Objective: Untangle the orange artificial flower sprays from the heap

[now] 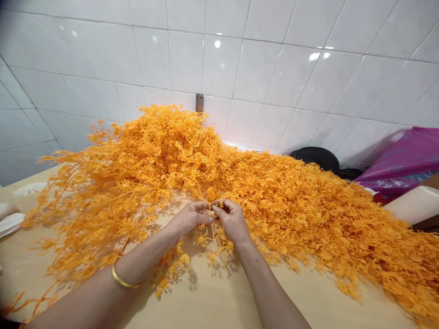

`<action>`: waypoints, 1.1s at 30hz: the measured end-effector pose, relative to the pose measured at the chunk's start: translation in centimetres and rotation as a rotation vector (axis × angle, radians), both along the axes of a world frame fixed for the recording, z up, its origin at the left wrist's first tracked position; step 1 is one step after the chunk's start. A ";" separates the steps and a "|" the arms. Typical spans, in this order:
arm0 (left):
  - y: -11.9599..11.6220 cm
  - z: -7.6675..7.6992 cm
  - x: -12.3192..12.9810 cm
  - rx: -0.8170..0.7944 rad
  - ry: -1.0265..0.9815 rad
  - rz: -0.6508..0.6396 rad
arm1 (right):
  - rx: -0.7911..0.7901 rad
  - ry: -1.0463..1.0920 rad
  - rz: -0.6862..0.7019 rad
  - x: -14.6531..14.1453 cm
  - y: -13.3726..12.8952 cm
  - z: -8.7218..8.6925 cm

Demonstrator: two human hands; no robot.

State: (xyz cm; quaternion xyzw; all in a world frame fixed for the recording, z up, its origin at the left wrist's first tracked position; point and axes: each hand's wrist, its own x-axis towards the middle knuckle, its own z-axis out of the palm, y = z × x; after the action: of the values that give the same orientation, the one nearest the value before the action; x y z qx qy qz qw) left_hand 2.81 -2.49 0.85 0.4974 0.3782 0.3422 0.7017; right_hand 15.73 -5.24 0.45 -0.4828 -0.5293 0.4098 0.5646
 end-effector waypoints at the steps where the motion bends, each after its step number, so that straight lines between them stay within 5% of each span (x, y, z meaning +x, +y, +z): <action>1: -0.1 0.0 0.0 0.001 0.006 -0.016 | 0.028 -0.030 -0.005 0.0 0.0 -0.1; 11: 0.1 0.3 -0.1 -0.016 -0.041 0.117 | -0.159 0.174 0.025 -0.2 -0.3 0.0; 16: 0.0 0.6 -0.1 0.004 -0.031 0.153 | -0.188 0.086 0.031 -0.1 -0.1 -0.5; 23: -0.3 0.2 0.0 0.005 -0.012 0.029 | 0.064 -0.226 -0.092 -0.1 0.0 -0.5; 27: 0.0 0.2 0.1 0.094 0.009 -0.037 | 0.217 -0.461 -0.271 -0.6 -0.5 0.0; 33: -0.2 1.2 0.4 0.087 -0.122 -0.009 | 0.145 -0.311 -0.470 -1.4 -0.2 0.5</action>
State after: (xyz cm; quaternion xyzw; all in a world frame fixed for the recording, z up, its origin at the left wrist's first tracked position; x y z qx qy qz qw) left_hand 3.25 -2.68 2.08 0.5071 0.3171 0.3848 0.7030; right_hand 14.30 -5.41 0.97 -0.6077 -0.5108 0.1498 0.5893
